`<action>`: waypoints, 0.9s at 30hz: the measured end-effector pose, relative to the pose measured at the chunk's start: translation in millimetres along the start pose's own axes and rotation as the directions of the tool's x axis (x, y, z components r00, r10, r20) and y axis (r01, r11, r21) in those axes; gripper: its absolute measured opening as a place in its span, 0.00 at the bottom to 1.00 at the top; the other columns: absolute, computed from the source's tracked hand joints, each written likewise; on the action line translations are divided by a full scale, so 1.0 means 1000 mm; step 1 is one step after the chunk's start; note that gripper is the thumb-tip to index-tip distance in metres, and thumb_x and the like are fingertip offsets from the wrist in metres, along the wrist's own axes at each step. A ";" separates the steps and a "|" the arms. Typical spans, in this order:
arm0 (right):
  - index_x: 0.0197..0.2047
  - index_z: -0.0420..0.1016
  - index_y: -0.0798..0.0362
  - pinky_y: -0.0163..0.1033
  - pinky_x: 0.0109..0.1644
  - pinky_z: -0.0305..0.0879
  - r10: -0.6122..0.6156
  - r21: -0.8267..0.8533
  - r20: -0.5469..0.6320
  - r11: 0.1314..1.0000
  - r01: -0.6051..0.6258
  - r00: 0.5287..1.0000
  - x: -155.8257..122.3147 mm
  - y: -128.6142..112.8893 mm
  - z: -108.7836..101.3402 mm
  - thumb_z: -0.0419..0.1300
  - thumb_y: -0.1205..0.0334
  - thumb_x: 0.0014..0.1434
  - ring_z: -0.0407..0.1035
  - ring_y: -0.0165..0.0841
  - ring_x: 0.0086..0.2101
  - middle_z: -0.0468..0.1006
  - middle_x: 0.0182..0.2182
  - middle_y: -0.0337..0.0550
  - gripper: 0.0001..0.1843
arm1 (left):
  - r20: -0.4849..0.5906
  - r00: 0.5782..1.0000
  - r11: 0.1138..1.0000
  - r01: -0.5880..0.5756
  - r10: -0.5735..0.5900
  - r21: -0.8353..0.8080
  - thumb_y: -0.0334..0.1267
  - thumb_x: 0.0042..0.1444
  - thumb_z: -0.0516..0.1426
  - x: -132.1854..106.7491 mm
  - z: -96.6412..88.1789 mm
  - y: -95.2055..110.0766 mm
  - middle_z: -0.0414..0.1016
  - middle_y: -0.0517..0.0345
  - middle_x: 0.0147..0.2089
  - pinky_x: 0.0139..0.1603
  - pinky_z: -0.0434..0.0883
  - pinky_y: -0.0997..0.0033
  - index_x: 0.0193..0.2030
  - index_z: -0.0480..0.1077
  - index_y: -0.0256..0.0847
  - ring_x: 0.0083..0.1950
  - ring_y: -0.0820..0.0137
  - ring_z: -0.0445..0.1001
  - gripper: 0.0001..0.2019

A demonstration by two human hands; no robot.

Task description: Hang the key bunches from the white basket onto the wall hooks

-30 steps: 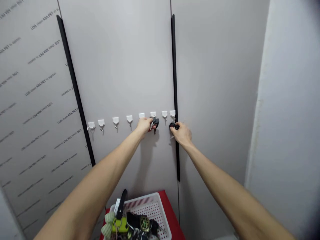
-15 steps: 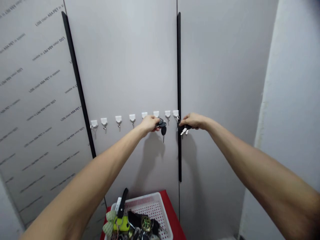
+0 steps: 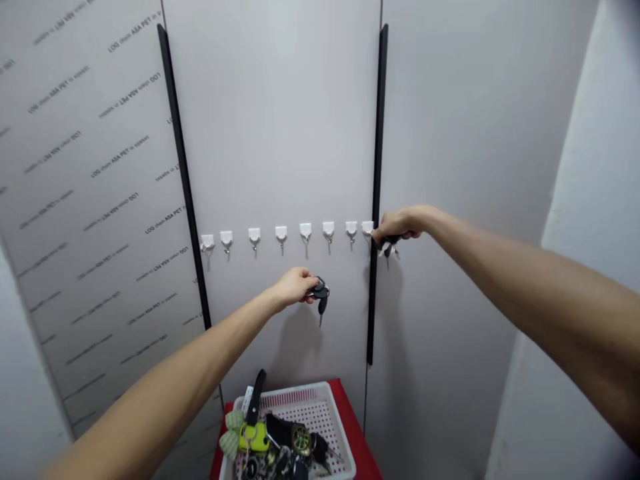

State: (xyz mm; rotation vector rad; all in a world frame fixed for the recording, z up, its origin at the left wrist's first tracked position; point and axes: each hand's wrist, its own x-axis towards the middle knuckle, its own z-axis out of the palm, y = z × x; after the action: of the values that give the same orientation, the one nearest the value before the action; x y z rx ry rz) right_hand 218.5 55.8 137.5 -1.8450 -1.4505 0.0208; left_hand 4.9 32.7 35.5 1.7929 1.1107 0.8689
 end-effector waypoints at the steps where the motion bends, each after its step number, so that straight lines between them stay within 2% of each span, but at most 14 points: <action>1: 0.10 0.55 0.55 0.30 0.17 0.42 0.063 -0.113 0.140 0.992 -0.047 0.988 0.000 -0.005 -0.007 0.54 0.61 0.40 0.49 0.21 0.13 0.52 0.09 0.32 0.14 | 0.001 1.000 1.000 0.004 -0.004 0.006 0.34 0.42 0.48 -0.001 -0.002 -0.002 0.62 0.63 0.18 0.18 0.57 0.79 0.21 0.56 0.36 0.14 0.81 0.60 0.04; 3: 0.11 0.54 0.55 0.30 0.16 0.40 0.192 -0.342 0.364 0.938 -0.060 0.911 -0.001 -0.018 -0.019 0.52 0.60 0.40 0.46 0.20 0.12 0.51 0.09 0.32 0.14 | 0.008 1.000 1.000 0.009 -0.009 0.019 0.33 0.42 0.48 -0.002 -0.004 -0.005 0.62 0.63 0.18 0.18 0.57 0.80 0.22 0.56 0.36 0.15 0.81 0.60 0.04; 5: 0.11 0.52 0.55 0.30 0.16 0.39 0.175 -0.418 0.398 0.909 0.009 0.900 -0.001 -0.029 -0.024 0.50 0.60 0.41 0.44 0.20 0.12 0.51 0.09 0.32 0.14 | 0.017 1.000 1.000 0.010 -0.010 0.026 0.33 0.43 0.47 -0.004 -0.004 -0.006 0.62 0.63 0.18 0.18 0.56 0.80 0.22 0.56 0.36 0.15 0.81 0.60 0.04; 7: 0.11 0.51 0.55 0.30 0.16 0.40 0.164 -0.490 0.400 0.870 0.059 0.902 -0.003 -0.033 -0.019 0.49 0.60 0.42 0.44 0.20 0.12 0.50 0.09 0.33 0.14 | 0.024 1.000 1.000 0.011 -0.011 0.027 0.33 0.43 0.47 -0.007 -0.004 -0.007 0.61 0.64 0.18 0.18 0.56 0.80 0.23 0.56 0.35 0.15 0.82 0.60 0.04; 10: 0.11 0.52 0.55 0.30 0.16 0.40 0.197 -0.580 0.457 0.806 0.122 0.867 -0.009 -0.023 -0.001 0.51 0.61 0.40 0.45 0.21 0.12 0.51 0.09 0.33 0.13 | 0.041 0.999 0.999 0.014 -0.016 0.031 0.33 0.44 0.47 -0.012 -0.005 -0.013 0.59 0.65 0.17 0.18 0.56 0.81 0.22 0.56 0.35 0.15 0.82 0.59 0.04; 13: 0.12 0.53 0.55 0.30 0.16 0.39 0.214 -0.563 0.526 0.813 0.149 0.823 -0.012 -0.009 0.007 0.52 0.61 0.38 0.44 0.20 0.12 0.51 0.09 0.32 0.12 | 0.048 0.998 0.999 0.026 -0.028 0.042 0.33 0.44 0.47 -0.014 -0.007 -0.020 0.58 0.66 0.16 0.17 0.55 0.81 0.22 0.56 0.35 0.14 0.82 0.58 0.04; 15: 0.13 0.54 0.55 0.29 0.15 0.38 0.192 -0.499 0.523 0.859 0.116 0.830 -0.011 -0.008 -0.002 0.52 0.61 0.39 0.43 0.20 0.12 0.50 0.09 0.32 0.11 | 0.045 0.998 0.999 0.034 -0.036 0.038 0.33 0.44 0.47 -0.014 -0.008 -0.025 0.59 0.66 0.16 0.17 0.54 0.81 0.22 0.56 0.35 0.14 0.83 0.58 0.04; 18: 0.13 0.55 0.55 0.29 0.15 0.38 0.112 -0.381 0.426 0.922 0.065 0.898 -0.007 -0.019 -0.025 0.52 0.60 0.40 0.42 0.19 0.11 0.49 0.09 0.31 0.11 | 0.051 0.998 0.999 0.039 -0.039 -0.008 0.33 0.44 0.47 -0.014 -0.007 -0.033 0.60 0.65 0.17 0.17 0.54 0.81 0.22 0.56 0.35 0.14 0.83 0.58 0.04; 20: 0.14 0.57 0.55 0.29 0.14 0.39 0.010 -0.255 0.382 0.962 0.095 0.924 -0.010 -0.026 -0.034 0.52 0.59 0.41 0.43 0.19 0.11 0.50 0.09 0.31 0.11 | 0.044 0.998 0.998 0.054 -0.052 -0.038 0.34 0.44 0.47 -0.017 -0.006 -0.042 0.60 0.65 0.18 0.17 0.54 0.81 0.23 0.57 0.35 0.15 0.83 0.59 0.04; 21: 0.15 0.58 0.55 0.29 0.14 0.39 -0.051 -0.180 0.387 0.975 0.130 0.921 -0.015 -0.026 -0.032 0.51 0.59 0.41 0.43 0.19 0.11 0.51 0.09 0.32 0.10 | 0.033 0.997 0.997 0.067 -0.065 -0.048 0.34 0.44 0.47 -0.020 -0.005 -0.048 0.61 0.65 0.18 0.17 0.54 0.81 0.23 0.57 0.35 0.15 0.83 0.59 0.04; 22: 0.16 0.59 0.56 0.28 0.14 0.39 -0.110 -0.111 0.412 0.979 0.170 0.904 -0.022 -0.024 -0.024 0.51 0.59 0.41 0.44 0.19 0.11 0.53 0.10 0.32 0.10 | 0.021 0.996 0.995 0.084 -0.083 -0.057 0.34 0.43 0.47 -0.023 -0.003 -0.057 0.61 0.65 0.19 0.17 0.55 0.81 0.24 0.57 0.35 0.15 0.83 0.59 0.04; 24: 0.17 0.62 0.56 0.28 0.14 0.41 -0.202 -0.029 0.519 0.967 0.253 0.831 -0.044 -0.011 0.008 0.52 0.59 0.41 0.47 0.19 0.12 0.56 0.11 0.33 0.09 | 0.002 0.992 0.989 0.127 -0.127 -0.079 0.33 0.44 0.47 -0.029 0.004 -0.078 0.61 0.65 0.19 0.18 0.55 0.82 0.24 0.57 0.35 0.16 0.83 0.59 0.03; 27: 0.16 0.64 0.57 0.28 0.16 0.44 -0.260 0.010 0.703 0.934 0.357 0.662 -0.097 0.022 0.084 0.52 0.61 0.38 0.51 0.21 0.14 0.60 0.12 0.35 0.08 | 0.000 0.980 0.976 0.200 -0.201 -0.091 0.32 0.44 0.47 -0.040 0.020 -0.119 0.59 0.65 0.19 0.18 0.56 0.82 0.25 0.58 0.35 0.17 0.83 0.58 0.02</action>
State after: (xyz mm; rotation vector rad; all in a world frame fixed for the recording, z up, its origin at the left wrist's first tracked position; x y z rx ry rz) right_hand 164.9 20.4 24.3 -1.7341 -2.3341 0.5239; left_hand -33.3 21.0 -85.3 1.5736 1.2159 0.7941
